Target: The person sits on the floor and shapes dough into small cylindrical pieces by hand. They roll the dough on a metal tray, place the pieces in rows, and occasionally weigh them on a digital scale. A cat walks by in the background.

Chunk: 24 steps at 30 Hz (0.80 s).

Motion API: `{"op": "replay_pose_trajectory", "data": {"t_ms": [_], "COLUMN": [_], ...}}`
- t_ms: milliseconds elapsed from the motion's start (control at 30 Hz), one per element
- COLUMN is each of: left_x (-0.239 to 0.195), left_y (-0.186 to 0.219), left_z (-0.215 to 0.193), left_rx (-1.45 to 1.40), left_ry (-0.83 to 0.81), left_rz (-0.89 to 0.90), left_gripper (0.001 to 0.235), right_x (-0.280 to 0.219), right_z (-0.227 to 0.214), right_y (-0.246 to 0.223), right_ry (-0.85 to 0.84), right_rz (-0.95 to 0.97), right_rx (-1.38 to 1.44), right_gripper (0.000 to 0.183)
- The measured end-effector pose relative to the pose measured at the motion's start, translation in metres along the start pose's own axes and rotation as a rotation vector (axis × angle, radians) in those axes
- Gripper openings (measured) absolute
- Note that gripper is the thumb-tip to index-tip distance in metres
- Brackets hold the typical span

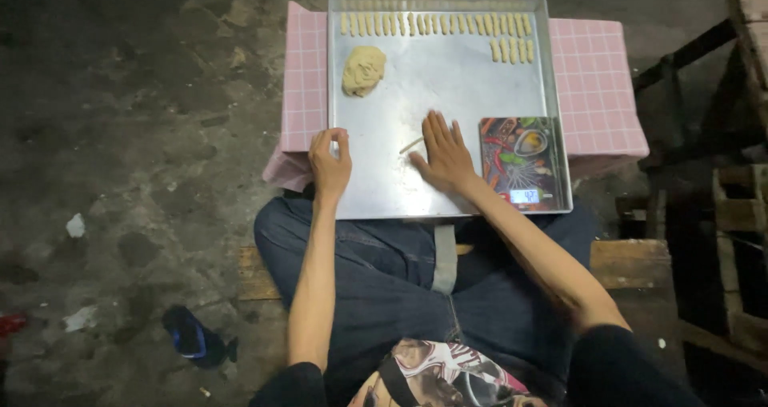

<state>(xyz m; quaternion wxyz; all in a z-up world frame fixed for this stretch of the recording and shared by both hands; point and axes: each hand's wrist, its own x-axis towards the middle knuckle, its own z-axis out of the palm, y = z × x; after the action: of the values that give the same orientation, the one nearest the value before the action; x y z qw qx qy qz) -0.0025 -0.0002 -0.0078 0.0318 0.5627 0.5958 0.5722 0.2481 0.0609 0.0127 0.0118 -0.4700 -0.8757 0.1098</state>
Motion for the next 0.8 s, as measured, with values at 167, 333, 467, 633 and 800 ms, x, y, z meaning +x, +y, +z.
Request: {"op": "replay_pose_trajectory", "data": {"t_ms": [167,333,467,633,800], "left_x": [0.000,-0.001,-0.001,0.001,-0.002], "left_y": [0.006,-0.001,0.004,0.005,-0.004], "left_z": [-0.003,-0.001,-0.002,-0.002,0.001], "left_rx": [0.003,0.022,0.011,0.006,-0.010], "left_ry": [-0.006,-0.005,-0.013,-0.003,-0.003], "left_rz": [0.012,0.055,0.014,0.000,0.003], "left_gripper": [0.015,0.014,0.014,0.014,0.014], "right_x": [-0.069,-0.042,0.026,0.098,0.060], "right_z": [0.005,0.003,0.003,-0.009,-0.006], "right_y": [0.020,0.015,-0.003,-0.021,-0.017], "right_ry": [-0.115,-0.152,-0.017,0.112,0.073], "right_rz": [-0.048,-0.073,-0.039,0.003,0.037], "right_rx": [-0.131,-0.068,0.005,0.019,-0.011], "right_gripper": [0.092,0.091,0.086,0.085,0.087]}}
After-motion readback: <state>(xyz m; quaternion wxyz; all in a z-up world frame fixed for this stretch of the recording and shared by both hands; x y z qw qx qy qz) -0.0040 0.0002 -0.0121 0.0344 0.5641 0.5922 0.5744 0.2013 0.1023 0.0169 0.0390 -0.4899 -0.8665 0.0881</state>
